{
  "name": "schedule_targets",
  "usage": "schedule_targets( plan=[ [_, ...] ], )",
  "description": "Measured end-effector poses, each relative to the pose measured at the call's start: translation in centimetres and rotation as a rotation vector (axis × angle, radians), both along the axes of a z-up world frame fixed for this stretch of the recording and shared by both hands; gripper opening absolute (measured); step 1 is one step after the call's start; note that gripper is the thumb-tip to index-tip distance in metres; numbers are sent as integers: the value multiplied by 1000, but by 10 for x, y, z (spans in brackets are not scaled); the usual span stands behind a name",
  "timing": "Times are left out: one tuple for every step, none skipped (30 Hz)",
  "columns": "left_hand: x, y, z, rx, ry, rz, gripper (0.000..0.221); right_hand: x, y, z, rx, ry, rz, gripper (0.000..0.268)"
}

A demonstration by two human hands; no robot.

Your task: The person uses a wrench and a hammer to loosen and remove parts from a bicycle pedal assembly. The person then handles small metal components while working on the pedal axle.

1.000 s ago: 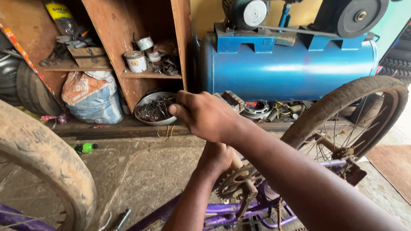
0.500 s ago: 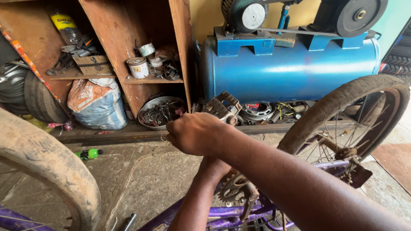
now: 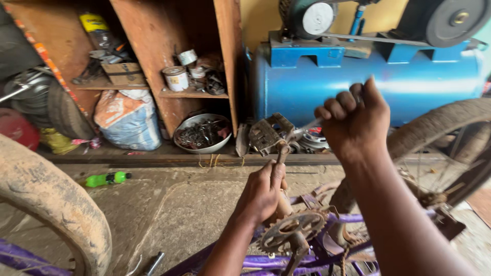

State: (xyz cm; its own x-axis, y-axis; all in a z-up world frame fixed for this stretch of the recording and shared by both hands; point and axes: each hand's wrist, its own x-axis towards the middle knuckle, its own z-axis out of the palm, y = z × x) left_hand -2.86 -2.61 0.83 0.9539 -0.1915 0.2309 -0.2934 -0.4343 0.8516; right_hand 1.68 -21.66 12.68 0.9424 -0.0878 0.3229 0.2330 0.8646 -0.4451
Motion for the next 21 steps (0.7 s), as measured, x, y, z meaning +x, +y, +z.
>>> schedule_targets(
  plan=[
    [0,-2,0,-19,4,6,46,4,-1,-11,58,40,9,41],
    [1,-4,0,-34,9,9,45,10,-3,-20,121,80,14,42],
    [2,-5,0,-48,13,12,44,17,-3,-25,143,71,14,43],
    [2,-4,0,-47,23,6,45,22,-4,-31,165,65,9,43],
    [3,-4,-1,-46,33,0,46,26,-5,-35,187,60,3,44],
    [4,-5,-3,-49,43,-12,46,29,-7,-38,214,109,6,45],
    [5,-6,-3,-38,5,-3,46,31,-6,-41,241,158,8,46],
    [7,-6,-5,-29,-31,4,46,32,-7,-44,266,208,8,47],
    [7,-6,-6,-19,-67,10,46,32,-6,-47,294,250,-9,48],
    [8,-7,-6,-19,-65,3,47,34,-5,-48,323,287,-26,48],
    [9,-7,-6,-19,-64,-3,49,34,-5,-48,352,324,-44,49],
    [9,-7,-7,-20,-61,-8,50,34,-4,-49,355,324,-39,50],
    [8,-8,-7,-37,-75,-13,50,35,-3,-49,359,324,-35,51],
    [8,-7,-7,-53,-92,-15,50,36,-1,-48,363,322,-26,51],
    [7,-6,-6,-69,-110,-17,51,35,1,-48,361,327,-26,51],
    [6,-5,-6,-78,-111,-16,51,34,3,-49,358,333,-24,51],
    [6,-4,-6,-86,-112,-15,51,33,6,-50,355,340,-22,51],
    [6,-4,-7,-96,-112,-18,51,33,7,-51,345,363,-27,49],
    [7,-4,-8,-127,-134,-32,51,32,9,-52,335,387,-33,48],
    [8,-3,-9,-159,-157,-46,51,32,10,-54,323,411,-39,46],
    [9,-2,-11,-192,-179,-60,51,31,12,-55,282,436,-23,47]
  ],
)
